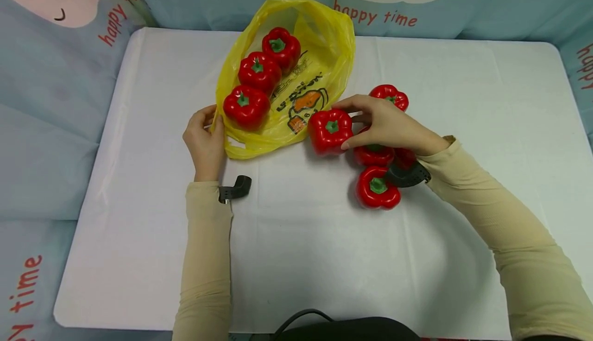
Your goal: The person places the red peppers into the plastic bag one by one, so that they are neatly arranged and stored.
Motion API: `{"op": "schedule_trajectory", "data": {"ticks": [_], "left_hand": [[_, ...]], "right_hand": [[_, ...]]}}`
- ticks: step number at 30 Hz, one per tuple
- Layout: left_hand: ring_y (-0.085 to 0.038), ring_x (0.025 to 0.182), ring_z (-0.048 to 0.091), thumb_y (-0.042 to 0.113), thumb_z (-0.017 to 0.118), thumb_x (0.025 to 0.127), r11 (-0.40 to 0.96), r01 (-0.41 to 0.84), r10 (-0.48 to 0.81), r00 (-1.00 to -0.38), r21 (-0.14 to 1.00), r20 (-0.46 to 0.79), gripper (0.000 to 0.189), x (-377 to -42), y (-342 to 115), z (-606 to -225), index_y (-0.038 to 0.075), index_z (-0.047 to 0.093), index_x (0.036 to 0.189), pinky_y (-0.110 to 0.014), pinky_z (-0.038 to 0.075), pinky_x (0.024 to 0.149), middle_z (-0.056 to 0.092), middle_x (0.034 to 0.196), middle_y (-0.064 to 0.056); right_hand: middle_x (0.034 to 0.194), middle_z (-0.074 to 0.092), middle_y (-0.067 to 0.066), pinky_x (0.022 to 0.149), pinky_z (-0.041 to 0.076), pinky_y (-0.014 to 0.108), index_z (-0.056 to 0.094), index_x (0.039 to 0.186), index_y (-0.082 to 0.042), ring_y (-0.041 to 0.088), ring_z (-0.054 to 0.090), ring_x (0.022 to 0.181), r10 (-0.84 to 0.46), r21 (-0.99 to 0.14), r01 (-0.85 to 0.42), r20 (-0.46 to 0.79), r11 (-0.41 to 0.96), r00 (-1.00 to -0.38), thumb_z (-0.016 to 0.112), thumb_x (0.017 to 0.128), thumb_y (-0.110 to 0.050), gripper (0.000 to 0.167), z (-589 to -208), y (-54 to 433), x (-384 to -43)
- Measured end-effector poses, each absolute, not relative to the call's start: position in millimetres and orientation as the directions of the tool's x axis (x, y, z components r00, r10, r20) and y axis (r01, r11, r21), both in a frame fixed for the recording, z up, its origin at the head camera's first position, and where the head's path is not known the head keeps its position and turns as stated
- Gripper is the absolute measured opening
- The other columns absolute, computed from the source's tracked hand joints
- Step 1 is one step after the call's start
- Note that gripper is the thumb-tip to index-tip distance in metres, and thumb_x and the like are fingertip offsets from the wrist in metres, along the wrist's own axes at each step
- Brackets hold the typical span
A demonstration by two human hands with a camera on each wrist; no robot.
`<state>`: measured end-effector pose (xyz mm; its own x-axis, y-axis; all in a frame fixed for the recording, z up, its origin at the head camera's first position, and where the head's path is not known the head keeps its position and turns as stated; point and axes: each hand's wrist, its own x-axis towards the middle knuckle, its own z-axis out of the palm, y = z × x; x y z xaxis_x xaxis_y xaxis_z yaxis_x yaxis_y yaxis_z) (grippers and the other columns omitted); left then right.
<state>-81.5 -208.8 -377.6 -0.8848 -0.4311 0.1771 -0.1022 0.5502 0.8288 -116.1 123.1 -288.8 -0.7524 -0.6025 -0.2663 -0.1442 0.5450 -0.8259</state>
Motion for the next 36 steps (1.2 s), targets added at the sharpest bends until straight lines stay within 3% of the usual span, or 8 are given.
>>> {"op": "schedule_trajectory", "data": {"ticks": [27, 36], "left_hand": [[-0.022, 0.093, 0.059, 0.005, 0.059, 0.091, 0.541, -0.082, -0.427, -0.884, 0.837, 0.189, 0.024, -81, -208, -376, -0.004, 0.065, 0.113, -0.017, 0.043, 0.077, 0.064, 0.107, -0.016], [-0.022, 0.093, 0.060, 0.005, 0.059, 0.091, 0.540, -0.071, -0.424, -0.884, 0.839, 0.198, 0.024, -81, -208, -376, -0.004, 0.065, 0.112, -0.017, 0.043, 0.076, 0.065, 0.106, -0.017]], "right_hand": [[0.126, 0.054, 0.002, 0.096, 0.044, 0.040, 0.050, 0.132, -0.006, 0.014, 0.048, 0.117, -0.632, -0.888, -0.178, -0.150, 0.425, -0.760, 0.080, 0.076, -0.016, 0.065, -275, 91, -130], [0.123, 0.054, 0.003, 0.091, 0.048, 0.032, 0.048, 0.131, -0.006, 0.014, 0.049, 0.112, -0.591, -0.865, -0.146, -0.196, 0.480, -0.782, 0.080, 0.076, -0.021, 0.065, -280, 64, -137]]}}
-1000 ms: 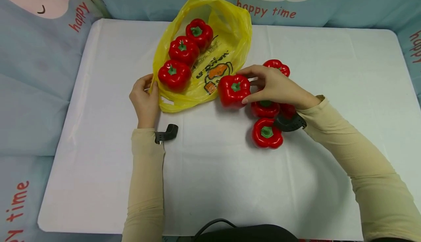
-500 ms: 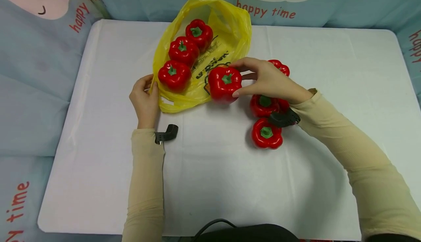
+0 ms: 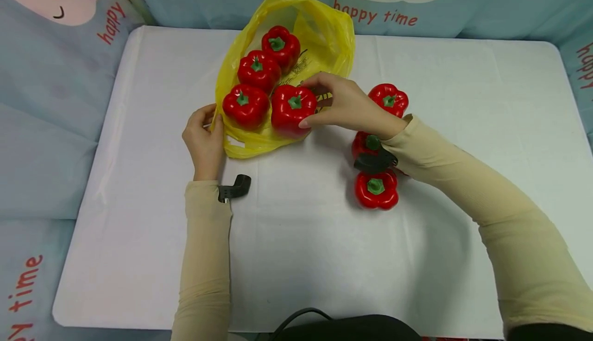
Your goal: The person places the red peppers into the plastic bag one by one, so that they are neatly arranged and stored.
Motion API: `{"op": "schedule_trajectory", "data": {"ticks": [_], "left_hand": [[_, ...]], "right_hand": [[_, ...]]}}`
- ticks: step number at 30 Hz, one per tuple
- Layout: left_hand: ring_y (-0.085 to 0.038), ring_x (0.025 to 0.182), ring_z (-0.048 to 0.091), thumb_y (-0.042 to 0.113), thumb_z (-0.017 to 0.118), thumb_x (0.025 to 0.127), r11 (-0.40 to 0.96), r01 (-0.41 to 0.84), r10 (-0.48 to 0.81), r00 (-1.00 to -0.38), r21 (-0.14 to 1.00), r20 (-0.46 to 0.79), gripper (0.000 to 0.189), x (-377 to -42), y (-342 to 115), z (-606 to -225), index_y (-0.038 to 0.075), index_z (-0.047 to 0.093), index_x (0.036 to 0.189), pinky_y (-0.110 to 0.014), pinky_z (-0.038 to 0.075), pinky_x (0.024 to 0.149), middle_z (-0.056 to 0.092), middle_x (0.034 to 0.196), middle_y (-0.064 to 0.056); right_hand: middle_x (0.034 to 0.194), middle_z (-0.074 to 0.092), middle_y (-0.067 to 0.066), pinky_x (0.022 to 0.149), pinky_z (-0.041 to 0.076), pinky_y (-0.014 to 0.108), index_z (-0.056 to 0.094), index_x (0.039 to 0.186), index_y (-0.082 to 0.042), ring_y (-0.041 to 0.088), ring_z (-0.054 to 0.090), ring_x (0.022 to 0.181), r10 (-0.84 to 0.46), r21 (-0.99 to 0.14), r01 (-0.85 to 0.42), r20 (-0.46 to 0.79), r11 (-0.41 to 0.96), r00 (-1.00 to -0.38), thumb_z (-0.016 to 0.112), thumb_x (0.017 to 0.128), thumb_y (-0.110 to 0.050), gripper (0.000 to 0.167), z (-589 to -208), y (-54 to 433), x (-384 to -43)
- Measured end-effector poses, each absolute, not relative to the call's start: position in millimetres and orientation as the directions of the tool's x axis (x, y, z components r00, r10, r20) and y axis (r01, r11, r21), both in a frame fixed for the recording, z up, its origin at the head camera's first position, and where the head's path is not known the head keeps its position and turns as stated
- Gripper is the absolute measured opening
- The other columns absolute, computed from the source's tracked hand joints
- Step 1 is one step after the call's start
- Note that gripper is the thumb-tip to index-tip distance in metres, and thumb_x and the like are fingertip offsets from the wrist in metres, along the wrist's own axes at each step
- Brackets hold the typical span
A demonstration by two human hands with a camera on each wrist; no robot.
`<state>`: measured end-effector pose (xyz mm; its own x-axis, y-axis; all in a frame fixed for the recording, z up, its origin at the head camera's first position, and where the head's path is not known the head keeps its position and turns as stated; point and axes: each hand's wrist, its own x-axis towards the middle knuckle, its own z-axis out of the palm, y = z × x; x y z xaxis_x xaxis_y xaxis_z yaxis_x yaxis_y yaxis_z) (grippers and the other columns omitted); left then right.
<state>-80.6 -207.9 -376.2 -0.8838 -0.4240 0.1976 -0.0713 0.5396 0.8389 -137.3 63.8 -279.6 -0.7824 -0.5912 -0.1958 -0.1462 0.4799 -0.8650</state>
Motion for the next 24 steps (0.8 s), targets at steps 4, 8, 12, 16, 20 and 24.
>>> {"op": "schedule_trajectory", "data": {"ticks": [4, 8, 12, 16, 20, 24], "left_hand": [[-0.021, 0.093, 0.059, 0.006, 0.059, 0.091, 0.541, -0.083, -0.426, -0.885, 0.837, 0.187, 0.024, -82, -207, -377, -0.003, 0.065, 0.113, -0.017, 0.044, 0.077, 0.065, 0.106, -0.016], [-0.021, 0.093, 0.059, 0.005, 0.059, 0.091, 0.539, -0.083, -0.425, -0.886, 0.838, 0.185, 0.024, -82, -207, -377, -0.003, 0.065, 0.113, -0.017, 0.044, 0.076, 0.065, 0.106, -0.016], [-0.022, 0.093, 0.060, 0.005, 0.060, 0.090, 0.538, -0.069, -0.419, -0.887, 0.840, 0.195, 0.025, -82, -206, -376, -0.004, 0.065, 0.113, -0.017, 0.043, 0.076, 0.065, 0.106, -0.017], [-0.023, 0.092, 0.060, 0.005, 0.060, 0.090, 0.542, -0.058, -0.415, -0.886, 0.838, 0.207, 0.024, -81, -206, -376, -0.004, 0.066, 0.112, -0.017, 0.043, 0.075, 0.065, 0.105, -0.018], [-0.023, 0.093, 0.060, 0.006, 0.060, 0.090, 0.547, -0.060, -0.416, -0.885, 0.835, 0.209, 0.025, -80, -207, -377, -0.004, 0.066, 0.112, -0.017, 0.043, 0.076, 0.065, 0.105, -0.017], [-0.022, 0.093, 0.060, 0.008, 0.060, 0.090, 0.545, -0.056, -0.418, -0.883, 0.837, 0.213, 0.025, -80, -207, -377, -0.004, 0.066, 0.111, -0.017, 0.043, 0.076, 0.065, 0.105, -0.017]], "right_hand": [[0.123, 0.055, 0.005, 0.087, 0.049, 0.031, 0.047, 0.130, -0.005, 0.015, 0.051, 0.110, -0.569, -0.827, -0.165, -0.212, 0.538, -0.795, 0.080, 0.075, -0.025, 0.067, -284, 56, -139], [0.123, 0.055, 0.007, 0.087, 0.049, 0.031, 0.047, 0.130, -0.003, 0.017, 0.051, 0.110, -0.561, -0.801, -0.172, -0.231, 0.574, -0.795, 0.081, 0.075, -0.026, 0.069, -290, 50, -139], [0.122, 0.055, 0.009, 0.086, 0.049, 0.031, 0.048, 0.128, -0.002, 0.018, 0.051, 0.108, -0.567, -0.786, -0.178, -0.249, 0.592, -0.785, 0.081, 0.074, -0.026, 0.068, -294, 43, -138], [0.120, 0.055, 0.009, 0.087, 0.048, 0.029, 0.049, 0.125, -0.001, 0.018, 0.051, 0.105, -0.582, -0.771, -0.207, -0.246, 0.602, -0.775, 0.081, 0.074, -0.028, 0.066, -298, 38, -136], [0.117, 0.056, 0.009, 0.085, 0.048, 0.028, 0.050, 0.122, -0.001, 0.017, 0.052, 0.103, -0.592, -0.761, -0.243, -0.221, 0.602, -0.775, 0.081, 0.074, -0.029, 0.064, -300, 34, -135], [0.114, 0.057, 0.007, 0.083, 0.049, 0.028, 0.050, 0.119, -0.001, 0.017, 0.054, 0.101, -0.592, -0.754, -0.263, -0.200, 0.602, -0.781, 0.082, 0.073, -0.031, 0.063, -301, 30, -134]]}}
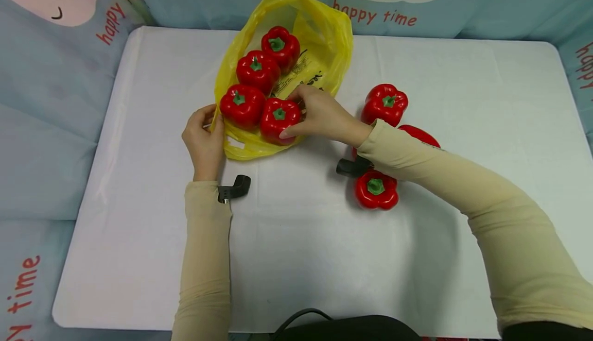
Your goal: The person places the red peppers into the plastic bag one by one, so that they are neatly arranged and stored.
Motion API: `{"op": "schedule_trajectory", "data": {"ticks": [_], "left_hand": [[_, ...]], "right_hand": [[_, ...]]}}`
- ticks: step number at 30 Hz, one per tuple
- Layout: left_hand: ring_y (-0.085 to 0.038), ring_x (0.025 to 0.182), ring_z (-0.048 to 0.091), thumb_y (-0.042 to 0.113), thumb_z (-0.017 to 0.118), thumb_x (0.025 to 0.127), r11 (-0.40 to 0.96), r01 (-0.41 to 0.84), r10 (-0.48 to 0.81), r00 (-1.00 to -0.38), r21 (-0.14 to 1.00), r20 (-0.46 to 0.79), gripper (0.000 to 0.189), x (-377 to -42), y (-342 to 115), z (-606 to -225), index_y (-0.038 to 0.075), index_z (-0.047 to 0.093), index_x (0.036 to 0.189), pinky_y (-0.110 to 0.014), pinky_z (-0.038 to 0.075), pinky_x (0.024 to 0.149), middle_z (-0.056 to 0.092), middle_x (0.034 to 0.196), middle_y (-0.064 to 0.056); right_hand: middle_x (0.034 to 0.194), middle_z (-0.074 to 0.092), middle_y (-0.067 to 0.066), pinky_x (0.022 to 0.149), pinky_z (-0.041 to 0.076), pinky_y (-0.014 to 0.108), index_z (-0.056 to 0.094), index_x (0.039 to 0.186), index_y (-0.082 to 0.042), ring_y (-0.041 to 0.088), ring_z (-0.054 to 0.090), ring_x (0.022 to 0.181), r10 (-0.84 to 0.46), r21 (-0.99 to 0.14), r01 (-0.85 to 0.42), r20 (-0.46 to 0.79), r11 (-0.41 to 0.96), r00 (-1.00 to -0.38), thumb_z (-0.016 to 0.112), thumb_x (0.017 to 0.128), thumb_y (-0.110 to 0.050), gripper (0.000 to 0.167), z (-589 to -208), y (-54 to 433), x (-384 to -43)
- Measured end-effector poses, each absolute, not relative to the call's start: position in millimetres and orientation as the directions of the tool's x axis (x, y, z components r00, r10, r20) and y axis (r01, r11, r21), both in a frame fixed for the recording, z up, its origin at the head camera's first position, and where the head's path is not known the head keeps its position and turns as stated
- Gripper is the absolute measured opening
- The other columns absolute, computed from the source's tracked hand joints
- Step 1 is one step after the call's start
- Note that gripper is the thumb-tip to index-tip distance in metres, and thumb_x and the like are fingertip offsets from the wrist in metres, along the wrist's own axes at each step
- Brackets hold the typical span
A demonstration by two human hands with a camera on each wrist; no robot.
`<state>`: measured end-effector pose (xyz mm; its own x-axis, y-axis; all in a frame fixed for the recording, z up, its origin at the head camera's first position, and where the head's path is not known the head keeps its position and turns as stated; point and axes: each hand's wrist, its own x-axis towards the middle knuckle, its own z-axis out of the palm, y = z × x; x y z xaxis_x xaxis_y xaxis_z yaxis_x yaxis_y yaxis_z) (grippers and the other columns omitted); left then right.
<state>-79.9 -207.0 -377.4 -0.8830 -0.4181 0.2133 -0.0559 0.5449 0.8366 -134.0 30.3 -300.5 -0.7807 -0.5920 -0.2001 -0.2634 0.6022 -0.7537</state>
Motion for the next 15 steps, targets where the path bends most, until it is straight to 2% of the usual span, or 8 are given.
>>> {"op": "schedule_trajectory", "data": {"ticks": [15], "left_hand": [[-0.022, 0.092, 0.060, 0.010, 0.061, 0.090, 0.554, -0.053, -0.434, -0.870, 0.831, 0.233, 0.025, -79.3, -208.1, -376.1, -0.004, 0.066, 0.111, -0.017, 0.043, 0.076, 0.065, 0.104, -0.017]], "right_hand": [[0.116, 0.056, 0.007, 0.084, 0.049, 0.028, 0.050, 0.122, -0.002, 0.017, 0.053, 0.103, -0.567, -0.741, -0.265, -0.186, 0.617, -0.803, 0.082, 0.072, -0.035, 0.067, -301.7, 22.2, -132.9]]}}
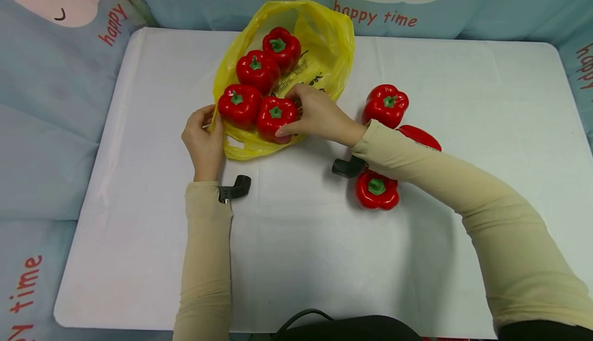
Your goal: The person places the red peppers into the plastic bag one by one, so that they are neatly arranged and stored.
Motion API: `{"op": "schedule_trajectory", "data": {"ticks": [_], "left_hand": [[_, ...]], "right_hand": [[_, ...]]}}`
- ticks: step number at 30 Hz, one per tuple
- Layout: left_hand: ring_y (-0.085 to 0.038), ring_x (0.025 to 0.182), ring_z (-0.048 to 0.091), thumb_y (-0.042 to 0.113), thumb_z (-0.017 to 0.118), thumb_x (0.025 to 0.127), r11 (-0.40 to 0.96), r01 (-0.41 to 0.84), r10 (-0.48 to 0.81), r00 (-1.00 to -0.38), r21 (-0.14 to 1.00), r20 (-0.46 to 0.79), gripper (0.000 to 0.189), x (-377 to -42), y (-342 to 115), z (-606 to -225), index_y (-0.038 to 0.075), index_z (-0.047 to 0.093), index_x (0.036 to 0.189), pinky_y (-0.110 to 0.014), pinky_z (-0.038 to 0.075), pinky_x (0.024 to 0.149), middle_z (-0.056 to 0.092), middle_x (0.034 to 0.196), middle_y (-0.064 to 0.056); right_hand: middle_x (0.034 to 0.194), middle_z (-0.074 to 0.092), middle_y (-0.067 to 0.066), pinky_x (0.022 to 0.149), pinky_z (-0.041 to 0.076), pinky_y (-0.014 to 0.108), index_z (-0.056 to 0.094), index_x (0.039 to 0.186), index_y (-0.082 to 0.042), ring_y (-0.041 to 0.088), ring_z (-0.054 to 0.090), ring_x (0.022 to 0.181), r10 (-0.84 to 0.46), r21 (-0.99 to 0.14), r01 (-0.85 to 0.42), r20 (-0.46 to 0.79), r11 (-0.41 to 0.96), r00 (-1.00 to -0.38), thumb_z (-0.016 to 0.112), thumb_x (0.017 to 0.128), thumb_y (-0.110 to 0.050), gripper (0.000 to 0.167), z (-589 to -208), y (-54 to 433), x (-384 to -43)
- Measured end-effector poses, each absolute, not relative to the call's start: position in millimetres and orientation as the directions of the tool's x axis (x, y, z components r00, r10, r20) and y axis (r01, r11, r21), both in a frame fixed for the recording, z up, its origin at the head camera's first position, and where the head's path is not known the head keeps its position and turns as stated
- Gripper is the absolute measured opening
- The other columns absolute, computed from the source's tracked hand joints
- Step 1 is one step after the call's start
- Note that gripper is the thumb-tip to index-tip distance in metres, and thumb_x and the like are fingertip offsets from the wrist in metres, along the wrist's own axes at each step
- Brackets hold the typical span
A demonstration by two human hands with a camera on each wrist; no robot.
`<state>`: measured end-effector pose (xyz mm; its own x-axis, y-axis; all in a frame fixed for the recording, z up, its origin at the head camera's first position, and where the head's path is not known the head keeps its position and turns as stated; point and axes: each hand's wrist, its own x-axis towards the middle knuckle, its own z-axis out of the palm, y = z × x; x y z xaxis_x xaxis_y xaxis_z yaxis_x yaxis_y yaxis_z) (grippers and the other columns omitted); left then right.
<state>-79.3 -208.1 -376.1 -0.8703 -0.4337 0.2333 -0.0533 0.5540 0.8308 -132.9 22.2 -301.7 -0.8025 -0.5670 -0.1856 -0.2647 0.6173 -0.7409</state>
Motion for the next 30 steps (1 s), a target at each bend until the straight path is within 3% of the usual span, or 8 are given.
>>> {"op": "schedule_trajectory", "data": {"ticks": [13, 30], "left_hand": [[-0.022, 0.093, 0.060, 0.006, 0.060, 0.090, 0.534, -0.044, -0.427, -0.876, 0.845, 0.224, 0.024, -80, -206, -375, -0.005, 0.066, 0.110, -0.016, 0.043, 0.076, 0.065, 0.105, -0.018], [-0.020, 0.092, 0.059, 0.008, 0.061, 0.090, 0.533, -0.068, -0.442, -0.872, 0.843, 0.209, 0.024, -80, -209, -377, -0.004, 0.066, 0.111, -0.017, 0.043, 0.076, 0.065, 0.106, -0.017]], "right_hand": [[0.127, 0.053, 0.008, 0.090, 0.047, 0.029, 0.047, 0.133, -0.002, 0.018, 0.052, 0.113, -0.560, -0.865, -0.051, -0.277, 0.499, -0.781, 0.079, 0.077, -0.019, 0.067, -304, 43, -141], [0.129, 0.053, 0.008, 0.097, 0.042, 0.029, 0.049, 0.131, -0.001, 0.021, 0.050, 0.118, -0.467, -0.905, -0.040, -0.179, 0.423, -0.866, 0.077, 0.079, -0.015, 0.061, -265, 91, -127]]}}
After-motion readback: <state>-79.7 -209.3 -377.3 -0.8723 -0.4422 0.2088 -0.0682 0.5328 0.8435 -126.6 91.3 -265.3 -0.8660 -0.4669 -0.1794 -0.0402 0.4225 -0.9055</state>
